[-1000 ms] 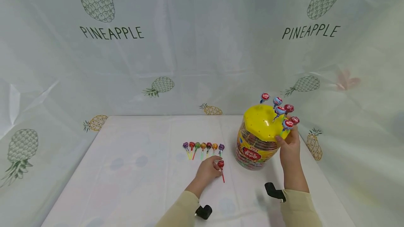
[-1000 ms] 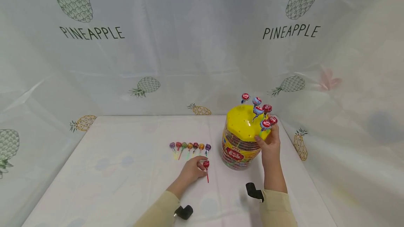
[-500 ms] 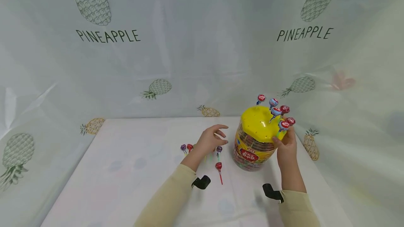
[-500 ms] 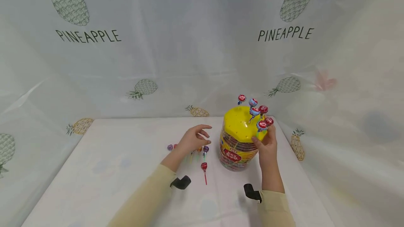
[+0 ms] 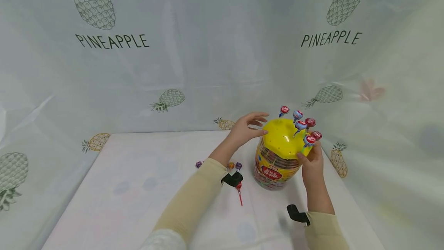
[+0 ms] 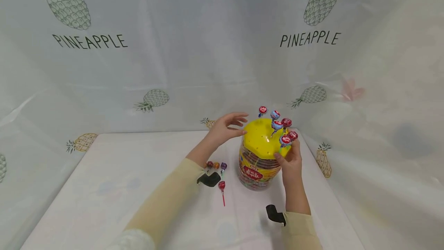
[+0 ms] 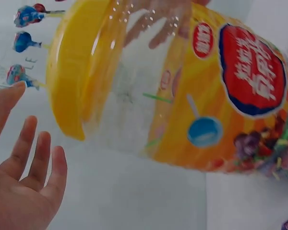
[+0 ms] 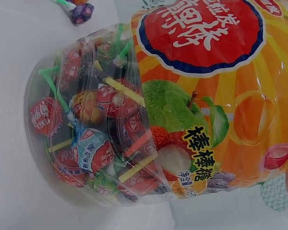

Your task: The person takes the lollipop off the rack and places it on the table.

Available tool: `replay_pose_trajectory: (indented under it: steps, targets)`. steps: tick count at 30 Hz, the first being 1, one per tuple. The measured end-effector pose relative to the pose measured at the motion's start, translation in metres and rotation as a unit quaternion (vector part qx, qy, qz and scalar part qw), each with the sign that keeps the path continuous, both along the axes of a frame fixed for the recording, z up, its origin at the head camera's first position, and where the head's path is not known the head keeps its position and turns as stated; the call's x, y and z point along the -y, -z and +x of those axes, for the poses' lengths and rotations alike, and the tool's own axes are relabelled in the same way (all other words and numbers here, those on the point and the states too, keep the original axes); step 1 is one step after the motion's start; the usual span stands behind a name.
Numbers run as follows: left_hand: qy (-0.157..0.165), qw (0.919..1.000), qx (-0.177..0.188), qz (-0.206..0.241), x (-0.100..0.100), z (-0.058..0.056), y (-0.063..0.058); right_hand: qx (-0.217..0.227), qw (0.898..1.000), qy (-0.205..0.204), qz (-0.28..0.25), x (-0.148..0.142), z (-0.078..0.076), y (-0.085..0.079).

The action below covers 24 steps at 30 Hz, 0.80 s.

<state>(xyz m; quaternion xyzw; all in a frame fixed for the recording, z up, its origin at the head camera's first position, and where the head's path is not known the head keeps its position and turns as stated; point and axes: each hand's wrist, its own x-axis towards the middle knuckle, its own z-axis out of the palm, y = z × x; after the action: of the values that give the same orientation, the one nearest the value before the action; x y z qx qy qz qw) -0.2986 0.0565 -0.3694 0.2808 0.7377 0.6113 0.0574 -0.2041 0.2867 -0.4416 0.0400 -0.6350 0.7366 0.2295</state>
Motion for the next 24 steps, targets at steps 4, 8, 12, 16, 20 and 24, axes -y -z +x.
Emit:
replay_pose_trajectory:
  steps: [4, 8, 12, 16, 20, 24]
  targets:
    - [0.016, 0.9997, -0.019, 0.005, -0.012, 0.000, -0.011, -0.016, 1.000, -0.009, -0.002, 0.000, 0.000, 0.001]
    - [0.032, 0.9989, -0.033, 0.001, -0.022, 0.000, -0.019, -0.026, 1.000, -0.014, -0.004, 0.001, 0.000, 0.002]
    - [0.053, 0.9975, -0.047, 0.002, -0.028, 0.000, -0.023, -0.033, 0.999, -0.017, -0.006, 0.001, 0.001, 0.002]
    - [0.071, 0.9963, -0.048, -0.006, -0.032, 0.000, -0.028, -0.024, 1.000, -0.012, -0.002, 0.001, 0.002, 0.001]
    - [0.081, 0.9958, -0.040, -0.018, -0.035, 0.002, -0.031, -0.022, 1.000, -0.011, -0.001, 0.000, 0.002, 0.000]
    - [0.079, 0.9959, -0.036, -0.026, -0.035, 0.002, -0.031, -0.023, 1.000, -0.014, 0.002, 0.000, 0.001, 0.000]
